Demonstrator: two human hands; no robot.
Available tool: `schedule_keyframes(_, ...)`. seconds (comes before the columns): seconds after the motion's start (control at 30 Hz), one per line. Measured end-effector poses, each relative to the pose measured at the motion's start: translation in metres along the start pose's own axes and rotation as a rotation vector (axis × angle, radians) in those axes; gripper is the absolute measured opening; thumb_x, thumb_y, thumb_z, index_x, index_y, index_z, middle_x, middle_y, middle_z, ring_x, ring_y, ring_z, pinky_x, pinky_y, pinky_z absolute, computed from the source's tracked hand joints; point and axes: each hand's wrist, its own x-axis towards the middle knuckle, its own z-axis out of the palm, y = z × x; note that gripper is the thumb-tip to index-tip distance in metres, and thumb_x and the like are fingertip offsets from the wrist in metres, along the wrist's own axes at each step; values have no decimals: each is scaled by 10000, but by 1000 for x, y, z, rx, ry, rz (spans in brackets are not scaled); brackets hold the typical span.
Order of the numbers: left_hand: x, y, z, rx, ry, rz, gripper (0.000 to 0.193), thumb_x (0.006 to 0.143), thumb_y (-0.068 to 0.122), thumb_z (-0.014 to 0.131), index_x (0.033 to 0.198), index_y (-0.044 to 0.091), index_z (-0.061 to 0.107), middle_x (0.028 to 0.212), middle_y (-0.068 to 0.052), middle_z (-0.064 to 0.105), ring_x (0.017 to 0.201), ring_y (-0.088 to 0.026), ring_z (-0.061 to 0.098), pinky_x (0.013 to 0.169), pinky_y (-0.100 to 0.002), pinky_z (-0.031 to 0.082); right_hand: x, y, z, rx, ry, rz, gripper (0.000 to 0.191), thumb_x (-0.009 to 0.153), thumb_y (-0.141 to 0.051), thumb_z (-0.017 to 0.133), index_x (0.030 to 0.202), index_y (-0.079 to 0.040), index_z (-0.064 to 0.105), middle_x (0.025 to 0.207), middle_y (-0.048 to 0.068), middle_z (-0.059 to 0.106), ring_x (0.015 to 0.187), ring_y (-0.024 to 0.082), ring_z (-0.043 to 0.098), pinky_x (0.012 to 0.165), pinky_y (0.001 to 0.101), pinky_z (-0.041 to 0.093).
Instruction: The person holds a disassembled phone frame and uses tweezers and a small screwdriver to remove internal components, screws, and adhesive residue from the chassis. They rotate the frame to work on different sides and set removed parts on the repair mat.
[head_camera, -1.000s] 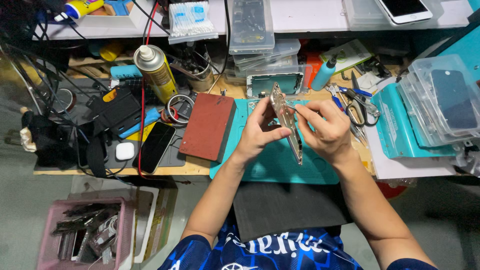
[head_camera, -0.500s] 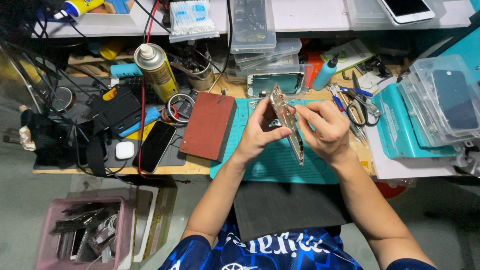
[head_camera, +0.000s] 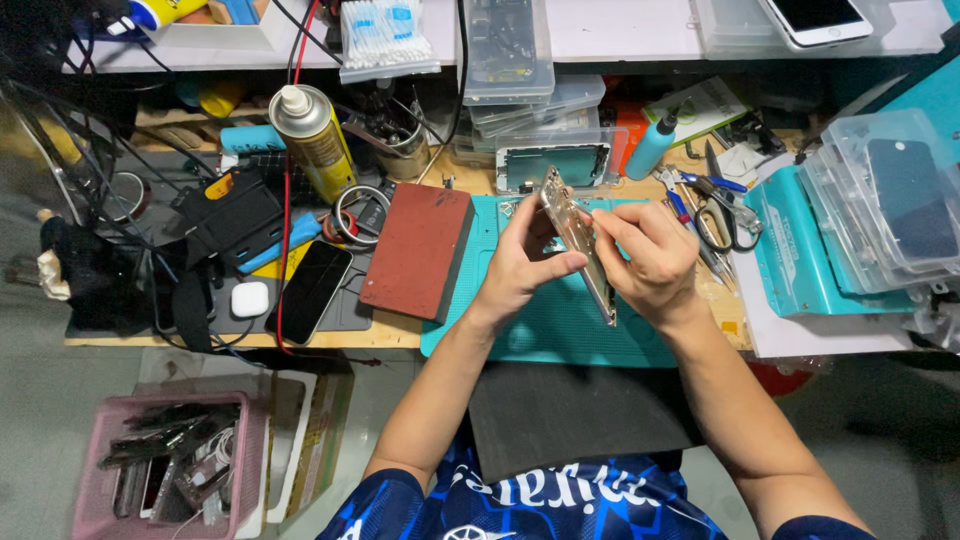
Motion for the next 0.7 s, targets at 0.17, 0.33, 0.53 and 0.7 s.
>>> schedule_keyframes(0.17, 0, -2, -1, -54, -27, 10, 830, 857, 111, 852, 1541, 6, 394, 1342, -112, 631, 1297, -219, 596, 1185, -377, 452, -1, -1, 0, 15, 12, -3, 248, 826, 76, 794, 1058, 4, 744, 925, 107, 670, 768, 255, 641, 668, 352, 510)
schedule_keyframes(0.33, 0, -2, -1, -91, -11, -13, 812, 859, 96, 836, 1539, -4, 403, 1350, -118, 628, 1319, -228, 584, 1198, -379, 435, -1, -1, 0, 36, 12, 4, 240, 831, 78, 791, 1057, 12, 740, 929, 112, 675, 775, 254, 646, 673, 352, 509)
schedule_keyframes(0.53, -1, -1, -2, -134, 3, -26, 814, 856, 82, 825, 1543, -4, 396, 1347, -126, 624, 1320, -233, 577, 1198, -382, 429, -1, -3, -1, 77, 26, 27, 225, 835, 82, 780, 1047, 18, 740, 929, 116, 681, 786, 250, 660, 684, 346, 523)
schedule_keyframes(0.7, 1, -3, -2, -172, 14, -30, 795, 874, 64, 815, 1547, -2, 398, 1346, -135, 621, 1315, -240, 579, 1184, -384, 449, -1, -5, -4, 78, 45, 35, 217, 844, 78, 784, 1046, 14, 738, 939, 122, 678, 799, 251, 664, 701, 350, 534)
